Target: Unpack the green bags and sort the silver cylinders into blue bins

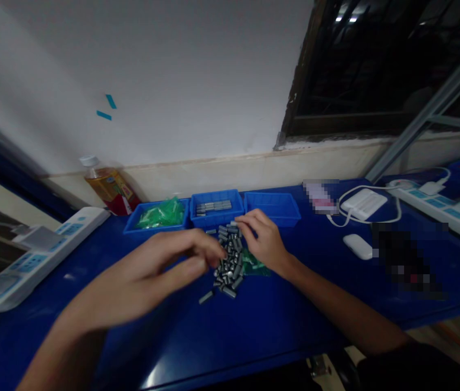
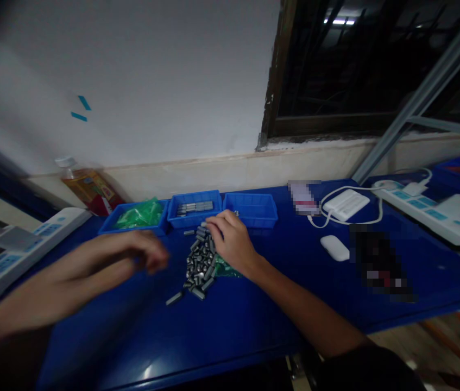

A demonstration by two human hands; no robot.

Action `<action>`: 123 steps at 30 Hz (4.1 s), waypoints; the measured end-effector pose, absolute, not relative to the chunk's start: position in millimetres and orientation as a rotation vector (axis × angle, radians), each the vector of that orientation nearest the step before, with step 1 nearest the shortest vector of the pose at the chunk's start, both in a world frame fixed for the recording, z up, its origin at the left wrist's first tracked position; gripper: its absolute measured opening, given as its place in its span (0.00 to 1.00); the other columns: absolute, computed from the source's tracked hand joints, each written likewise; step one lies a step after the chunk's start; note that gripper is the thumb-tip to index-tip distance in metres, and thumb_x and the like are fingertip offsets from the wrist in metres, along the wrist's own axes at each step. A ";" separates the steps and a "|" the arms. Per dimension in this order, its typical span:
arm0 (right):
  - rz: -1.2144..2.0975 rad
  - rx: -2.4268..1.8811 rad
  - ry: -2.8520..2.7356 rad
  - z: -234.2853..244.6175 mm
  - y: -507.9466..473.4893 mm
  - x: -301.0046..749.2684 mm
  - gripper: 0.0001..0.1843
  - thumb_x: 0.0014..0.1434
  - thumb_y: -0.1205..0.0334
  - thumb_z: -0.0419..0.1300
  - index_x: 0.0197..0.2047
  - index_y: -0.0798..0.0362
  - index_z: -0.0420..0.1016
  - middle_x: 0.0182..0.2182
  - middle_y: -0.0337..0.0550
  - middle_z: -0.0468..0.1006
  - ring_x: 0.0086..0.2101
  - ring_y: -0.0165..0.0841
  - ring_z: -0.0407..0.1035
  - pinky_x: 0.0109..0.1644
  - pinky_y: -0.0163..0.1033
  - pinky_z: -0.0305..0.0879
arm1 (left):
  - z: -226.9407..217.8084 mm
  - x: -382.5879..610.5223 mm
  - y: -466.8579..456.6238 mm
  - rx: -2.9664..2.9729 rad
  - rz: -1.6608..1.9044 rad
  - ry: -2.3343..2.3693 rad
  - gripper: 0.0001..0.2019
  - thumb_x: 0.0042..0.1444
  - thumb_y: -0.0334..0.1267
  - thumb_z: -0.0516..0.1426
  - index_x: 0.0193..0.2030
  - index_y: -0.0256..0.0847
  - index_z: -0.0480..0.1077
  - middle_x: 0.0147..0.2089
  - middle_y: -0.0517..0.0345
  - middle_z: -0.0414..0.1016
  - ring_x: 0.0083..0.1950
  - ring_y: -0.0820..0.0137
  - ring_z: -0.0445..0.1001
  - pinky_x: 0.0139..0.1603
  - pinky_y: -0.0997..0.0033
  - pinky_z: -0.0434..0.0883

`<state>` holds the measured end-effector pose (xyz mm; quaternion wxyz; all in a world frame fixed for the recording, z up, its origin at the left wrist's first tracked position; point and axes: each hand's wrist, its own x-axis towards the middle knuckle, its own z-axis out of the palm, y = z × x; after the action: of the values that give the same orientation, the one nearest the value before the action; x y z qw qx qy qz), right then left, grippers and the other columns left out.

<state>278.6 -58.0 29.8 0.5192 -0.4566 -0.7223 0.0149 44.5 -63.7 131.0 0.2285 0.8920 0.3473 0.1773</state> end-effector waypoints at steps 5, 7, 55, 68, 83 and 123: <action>0.047 -1.292 -1.695 47.4 -21.6 282.8 0.09 0.61 0.65 0.54 0.36 0.55 0.76 0.31 0.43 0.74 0.34 0.31 0.68 0.41 0.34 0.63 | 55.8 65.0 -0.8 2.620 0.452 1.079 0.11 0.62 0.39 0.48 0.44 0.38 0.69 0.43 0.51 0.74 0.42 0.64 0.73 0.46 0.63 0.71; 0.067 -1.445 -1.893 54.5 -0.3 277.3 0.11 0.62 0.66 0.52 0.38 0.56 0.77 0.35 0.46 0.75 0.39 0.32 0.69 0.44 0.35 0.62 | 30.9 66.8 8.5 2.671 0.431 1.116 0.12 0.63 0.38 0.48 0.49 0.39 0.66 0.45 0.49 0.73 0.43 0.64 0.74 0.45 0.65 0.70; -0.105 -1.529 -2.935 73.7 90.7 221.5 0.21 0.54 0.49 0.61 0.46 0.55 0.71 0.41 0.52 0.78 0.41 0.43 0.72 0.37 0.38 0.64 | 4.5 68.4 10.2 2.507 0.468 1.130 0.04 0.61 0.36 0.49 0.40 0.43 0.64 0.40 0.58 0.75 0.37 0.69 0.74 0.36 0.73 0.67; -0.062 -1.498 -2.507 76.9 70.5 233.9 0.14 0.62 0.53 0.53 0.37 0.55 0.71 0.34 0.47 0.76 0.35 0.35 0.69 0.37 0.36 0.58 | -1.9 66.8 11.8 2.465 0.565 1.107 0.08 0.61 0.36 0.51 0.46 0.41 0.65 0.41 0.54 0.75 0.41 0.66 0.74 0.41 0.70 0.68; -0.127 -1.237 -2.311 19.3 -49.6 247.0 0.07 0.63 0.65 0.51 0.41 0.56 0.68 0.35 0.46 0.72 0.38 0.35 0.64 0.43 0.40 0.60 | 8.3 63.5 5.9 2.411 0.629 0.852 0.15 0.66 0.40 0.44 0.38 0.38 0.69 0.35 0.56 0.75 0.38 0.70 0.74 0.40 0.73 0.66; -0.027 -1.863 -2.766 70.5 75.1 256.5 0.15 0.57 0.55 0.57 0.43 0.53 0.76 0.43 0.52 0.78 0.43 0.39 0.72 0.42 0.36 0.63 | 4.7 82.5 5.6 2.579 0.292 1.337 0.09 0.64 0.41 0.46 0.44 0.42 0.62 0.41 0.55 0.77 0.39 0.62 0.77 0.35 0.69 0.69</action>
<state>256.5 75.1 70.5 -0.0968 -0.5560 -0.8255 -0.0080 82.5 5.6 4.7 0.1109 0.8778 0.4552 0.0996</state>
